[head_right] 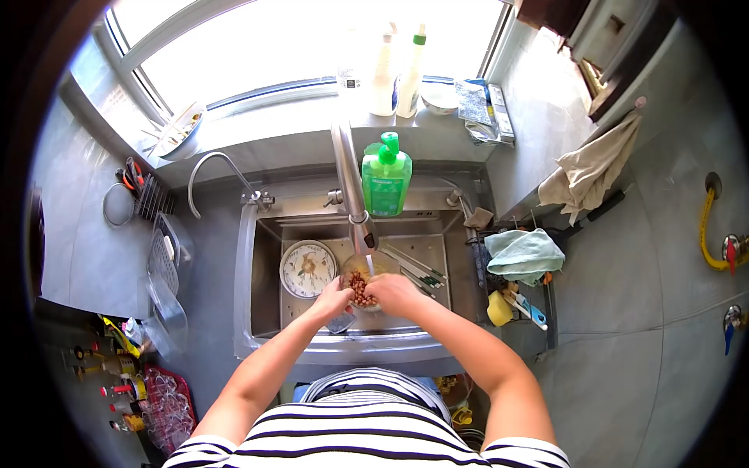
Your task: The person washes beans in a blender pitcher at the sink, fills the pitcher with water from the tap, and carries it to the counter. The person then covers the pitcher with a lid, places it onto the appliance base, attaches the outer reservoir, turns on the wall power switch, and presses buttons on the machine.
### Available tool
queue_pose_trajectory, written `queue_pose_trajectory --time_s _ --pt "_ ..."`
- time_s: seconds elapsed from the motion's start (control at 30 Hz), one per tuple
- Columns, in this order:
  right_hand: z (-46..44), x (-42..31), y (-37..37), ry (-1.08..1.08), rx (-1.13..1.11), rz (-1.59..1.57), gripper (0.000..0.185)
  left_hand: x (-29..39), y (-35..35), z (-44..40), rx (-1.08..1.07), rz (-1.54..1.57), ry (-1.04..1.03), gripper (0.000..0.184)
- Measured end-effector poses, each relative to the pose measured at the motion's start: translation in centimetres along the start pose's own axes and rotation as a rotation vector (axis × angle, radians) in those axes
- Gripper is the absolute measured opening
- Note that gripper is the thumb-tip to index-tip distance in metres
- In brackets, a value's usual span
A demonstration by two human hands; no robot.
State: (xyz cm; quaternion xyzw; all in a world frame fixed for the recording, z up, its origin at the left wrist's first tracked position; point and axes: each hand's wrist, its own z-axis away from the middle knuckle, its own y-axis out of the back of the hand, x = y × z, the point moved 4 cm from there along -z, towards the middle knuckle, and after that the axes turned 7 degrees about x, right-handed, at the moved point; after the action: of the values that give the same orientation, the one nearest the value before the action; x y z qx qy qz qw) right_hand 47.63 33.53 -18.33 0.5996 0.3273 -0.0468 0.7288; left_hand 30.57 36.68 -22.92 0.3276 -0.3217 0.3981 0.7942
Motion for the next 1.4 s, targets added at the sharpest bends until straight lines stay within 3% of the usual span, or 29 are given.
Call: queue_pose_trajectory --time_s 0.03,0.13,0.23,0.27,0.37,0.4,0.5,0.53,0.63,0.67,0.77,0.8,0.87,1.0,1.07,1.13,1.23,1.3,1.4 --pt "-1.1 0.8 -2.6 0.012 -0.136 -0.109 0.016 0.1 -0.1 0.1 0.003 -0.023 -0.018 0.047" --pt "-4.3 2.2 -6.7 0.220 -0.064 0.061 0.018 1.1 -0.2 0.6 0.007 -0.074 -0.060 0.044" --pt "-6.7 5.0 -7.5 -0.416 -0.290 0.212 0.024 1.6 0.5 1.1 0.003 -0.069 -0.033 0.040" --pt "-6.4 4.2 -7.0 -0.424 -0.509 0.320 0.030 1.5 0.7 1.1 -0.011 -0.062 -0.012 0.042" --pt "-6.3 7.6 -15.4 -0.010 -0.857 0.274 0.032 1.2 0.5 0.7 -0.035 -0.036 0.014 0.043" --pt "-5.7 7.8 -15.3 -0.117 -0.616 0.028 0.032 1.0 0.4 0.4 -0.037 -0.029 0.019 0.043" --pt "-5.7 1.1 -7.3 -0.081 -0.516 0.130 0.037 -0.1 0.1 -0.1 -0.066 -0.029 0.017 0.049" --pt "-5.0 2.0 -7.6 0.073 -0.147 0.250 0.036 -0.6 0.0 -0.5 -0.043 -0.067 -0.005 0.052" --pt "-4.1 4.0 -9.8 -0.326 -0.561 0.298 0.031 -1.7 0.1 -0.8 0.010 -0.164 -0.038 0.059" --pt "-3.9 3.6 -10.5 -0.107 -0.557 0.294 0.032 -1.8 0.2 -0.9 0.012 -0.185 -0.038 0.061" --pt "-6.5 5.3 -13.4 -0.005 -0.400 0.047 0.042 -0.8 0.4 -0.3 -0.027 -0.184 -0.019 0.063" --pt "-5.3 1.7 -7.5 0.032 -0.209 0.312 0.042 -0.2 0.7 0.2 -0.043 -0.171 -0.009 0.063" --pt "-4.9 -0.5 -4.6 -0.314 -0.366 0.114 0.041 1.1 1.2 1.3 -0.053 -0.171 0.040 0.062" --pt "-6.8 3.0 -10.6 -0.178 -0.672 0.030 0.054 0.5 0.9 0.5 0.010 -0.186 -0.059 0.061" --pt "-6.3 1.7 -8.4 0.087 -0.260 0.257 0.039 0.5 0.7 0.6 -0.027 -0.165 0.005 0.060" --pt "-5.0 -1.2 -3.5 -0.267 -0.378 0.188 0.032 1.2 1.1 1.2 -0.042 -0.159 0.043 0.062" --pt "-5.2 -0.8 -5.1 -0.320 -0.623 0.109 0.036 0.8 0.8 0.6 -0.027 -0.187 0.009 0.068" --pt "-6.2 0.1 -6.6 -0.219 -0.620 -0.092 0.041 -1.4 0.2 -1.1 0.026 -0.203 -0.043 0.066" --pt "-5.0 3.9 -8.7 -0.503 -0.401 0.249 0.040 -1.3 0.3 -0.9 0.100 -0.162 -0.056 0.039"
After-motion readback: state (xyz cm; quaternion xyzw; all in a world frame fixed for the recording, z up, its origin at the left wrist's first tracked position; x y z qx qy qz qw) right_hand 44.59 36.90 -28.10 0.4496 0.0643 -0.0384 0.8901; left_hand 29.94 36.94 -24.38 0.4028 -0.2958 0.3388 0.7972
